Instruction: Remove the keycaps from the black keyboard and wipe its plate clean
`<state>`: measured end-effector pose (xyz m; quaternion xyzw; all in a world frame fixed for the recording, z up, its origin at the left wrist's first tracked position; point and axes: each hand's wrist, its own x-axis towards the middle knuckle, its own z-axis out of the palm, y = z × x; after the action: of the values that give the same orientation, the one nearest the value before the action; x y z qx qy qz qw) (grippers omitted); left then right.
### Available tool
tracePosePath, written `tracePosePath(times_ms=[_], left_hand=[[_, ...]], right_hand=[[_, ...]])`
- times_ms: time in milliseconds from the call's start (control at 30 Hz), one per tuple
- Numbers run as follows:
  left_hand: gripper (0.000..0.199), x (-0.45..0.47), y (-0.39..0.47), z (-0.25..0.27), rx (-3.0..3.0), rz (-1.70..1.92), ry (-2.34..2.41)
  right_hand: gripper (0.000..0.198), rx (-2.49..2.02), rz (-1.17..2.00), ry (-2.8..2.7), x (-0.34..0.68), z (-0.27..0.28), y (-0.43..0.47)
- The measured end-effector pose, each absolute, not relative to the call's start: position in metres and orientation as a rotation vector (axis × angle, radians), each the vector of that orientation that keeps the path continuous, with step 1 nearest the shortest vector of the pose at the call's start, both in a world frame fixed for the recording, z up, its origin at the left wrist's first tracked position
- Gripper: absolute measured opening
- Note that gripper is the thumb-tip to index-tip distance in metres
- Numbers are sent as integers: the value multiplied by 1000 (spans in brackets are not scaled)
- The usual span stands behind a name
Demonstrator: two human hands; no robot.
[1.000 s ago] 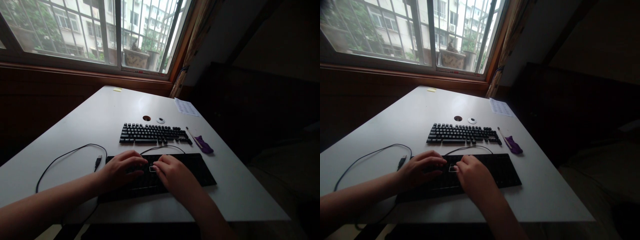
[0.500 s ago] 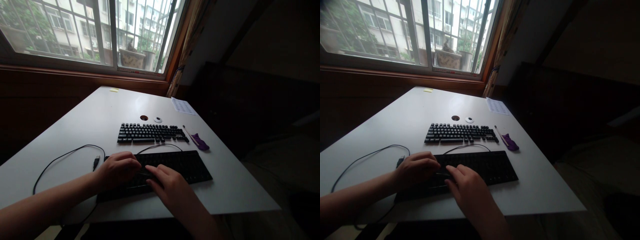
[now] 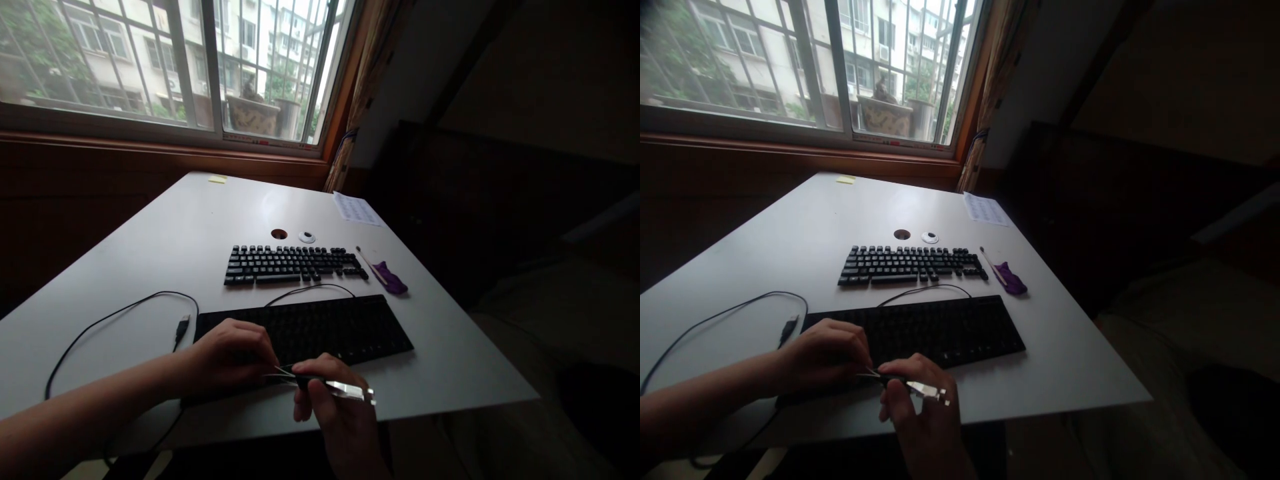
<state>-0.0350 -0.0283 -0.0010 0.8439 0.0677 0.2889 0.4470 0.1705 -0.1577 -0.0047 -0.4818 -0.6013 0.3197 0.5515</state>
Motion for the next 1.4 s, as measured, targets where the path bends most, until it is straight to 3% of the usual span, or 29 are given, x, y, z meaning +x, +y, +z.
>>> tracePosePath(times_ms=[367,567,733,1067,1400], left_hand=[[23,-28,-23,-16,2577,770,182],[48,-29,-25,-16,2781,497,208],[61,-30,-27,-17,2841,347,237],[57,-30,-28,-22,2853,362,246],[55,-30,-28,-18,2872,303,260]], right_hand=[[38,-1752,210,-1279,255,0,-166],[38,-1785,-43,-1552,259,-13,-156],[37,-1751,-73,-1647,253,-16,-148],[33,-1826,-186,-1786,241,-25,-139],[45,-1761,-255,-1875,252,-43,-130]])
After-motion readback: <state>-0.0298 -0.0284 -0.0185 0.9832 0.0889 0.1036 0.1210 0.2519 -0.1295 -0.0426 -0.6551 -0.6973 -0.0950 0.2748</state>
